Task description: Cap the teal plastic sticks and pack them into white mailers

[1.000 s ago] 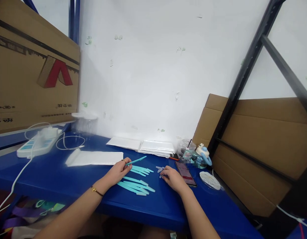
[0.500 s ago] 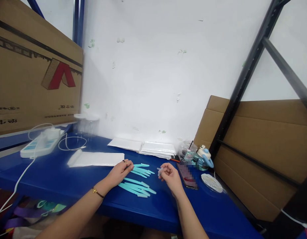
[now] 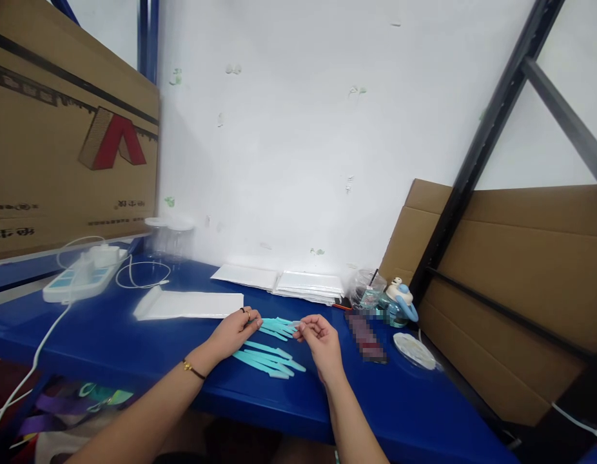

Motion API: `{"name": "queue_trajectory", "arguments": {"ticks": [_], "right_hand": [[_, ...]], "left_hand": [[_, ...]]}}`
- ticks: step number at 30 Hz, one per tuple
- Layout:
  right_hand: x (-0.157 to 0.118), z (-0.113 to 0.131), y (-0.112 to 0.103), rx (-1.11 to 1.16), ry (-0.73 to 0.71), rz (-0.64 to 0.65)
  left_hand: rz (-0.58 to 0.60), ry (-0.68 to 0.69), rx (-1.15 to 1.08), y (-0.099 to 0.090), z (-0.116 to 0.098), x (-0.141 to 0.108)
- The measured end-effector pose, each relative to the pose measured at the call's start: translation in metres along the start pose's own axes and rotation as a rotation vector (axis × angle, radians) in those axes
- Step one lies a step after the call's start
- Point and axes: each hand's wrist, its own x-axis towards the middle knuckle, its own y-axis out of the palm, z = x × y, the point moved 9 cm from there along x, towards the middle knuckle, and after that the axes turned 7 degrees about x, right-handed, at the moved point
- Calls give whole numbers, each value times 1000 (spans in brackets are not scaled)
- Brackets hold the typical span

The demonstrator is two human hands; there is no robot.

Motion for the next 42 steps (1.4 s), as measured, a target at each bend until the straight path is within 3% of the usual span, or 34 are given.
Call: {"name": "queue_trajectory", "arguments": {"ticks": [8, 17, 33, 38, 42], "right_hand": [[-1, -3, 11, -60, 26, 32], [-3, 2, -22, -4, -9, -100], [-5, -2, -8, -215, -40, 13], [-6, -11, 5, -241, 8, 91], [-7, -15, 3, -279, 33, 108]], "left_hand": [[22, 13, 5, 3, -1, 0], [17, -55, -8, 0, 4, -1], [32, -64, -2, 3, 7, -1], [76, -31, -32, 9, 4, -2], [108, 6, -41, 12, -1, -4]]}}
